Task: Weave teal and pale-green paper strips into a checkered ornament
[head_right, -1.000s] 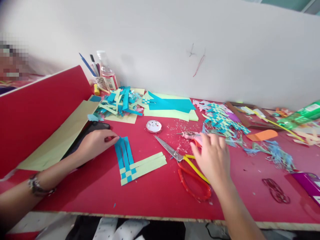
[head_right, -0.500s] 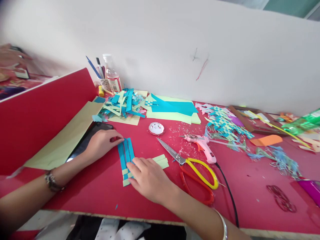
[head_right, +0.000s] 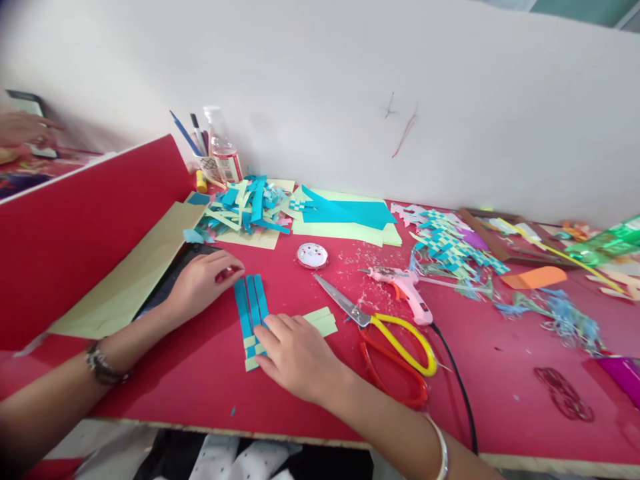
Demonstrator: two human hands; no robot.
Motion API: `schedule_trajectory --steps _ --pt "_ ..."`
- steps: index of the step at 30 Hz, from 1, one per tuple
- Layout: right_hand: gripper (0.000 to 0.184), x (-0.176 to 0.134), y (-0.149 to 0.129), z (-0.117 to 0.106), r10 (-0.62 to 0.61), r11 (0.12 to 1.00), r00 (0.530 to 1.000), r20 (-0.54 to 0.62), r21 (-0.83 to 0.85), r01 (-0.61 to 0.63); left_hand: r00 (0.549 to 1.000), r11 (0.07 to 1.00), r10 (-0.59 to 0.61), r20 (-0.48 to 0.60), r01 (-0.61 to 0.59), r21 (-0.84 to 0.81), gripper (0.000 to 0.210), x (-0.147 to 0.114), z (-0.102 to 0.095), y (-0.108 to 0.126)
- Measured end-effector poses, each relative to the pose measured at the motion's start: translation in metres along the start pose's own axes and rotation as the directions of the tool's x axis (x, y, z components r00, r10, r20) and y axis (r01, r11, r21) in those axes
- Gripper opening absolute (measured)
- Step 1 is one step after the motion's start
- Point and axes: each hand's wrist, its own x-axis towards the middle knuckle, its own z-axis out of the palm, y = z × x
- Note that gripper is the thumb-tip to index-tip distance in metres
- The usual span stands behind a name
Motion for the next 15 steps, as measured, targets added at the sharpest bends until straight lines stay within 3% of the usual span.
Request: schedule_trajectory --steps 3,6,10,15 --pt "0.031 0.0 0.0 0.0 0.007 1.0 1.0 0.007 -0.01 -0.007 0.97 0.972 0.235 0.064 -0.236 0.011 0.025 -0.007 -0.001 -0.002" --pt "0.033 -0.001 0.0 0.0 0.011 1.0 1.0 0.01 -0.02 -0.011 0.922 0.929 0.365 0.133 -0.37 0.015 0.028 -0.014 -0.001 -0.001" --pt "0.034 -0.002 -0.001 0.001 0.012 1.0 1.0 0.007 -0.027 -0.012 0.907 0.923 0.381 0.18 -0.386 -0.01 0.03 -0.016 0.0 0.0" --pt "0.034 -0.002 -0.002 0.0 0.016 1.0 1.0 0.005 -0.017 -0.016 0.939 0.949 0.306 0.158 -0.315 0.033 0.031 -0.013 0.0 -0.001"
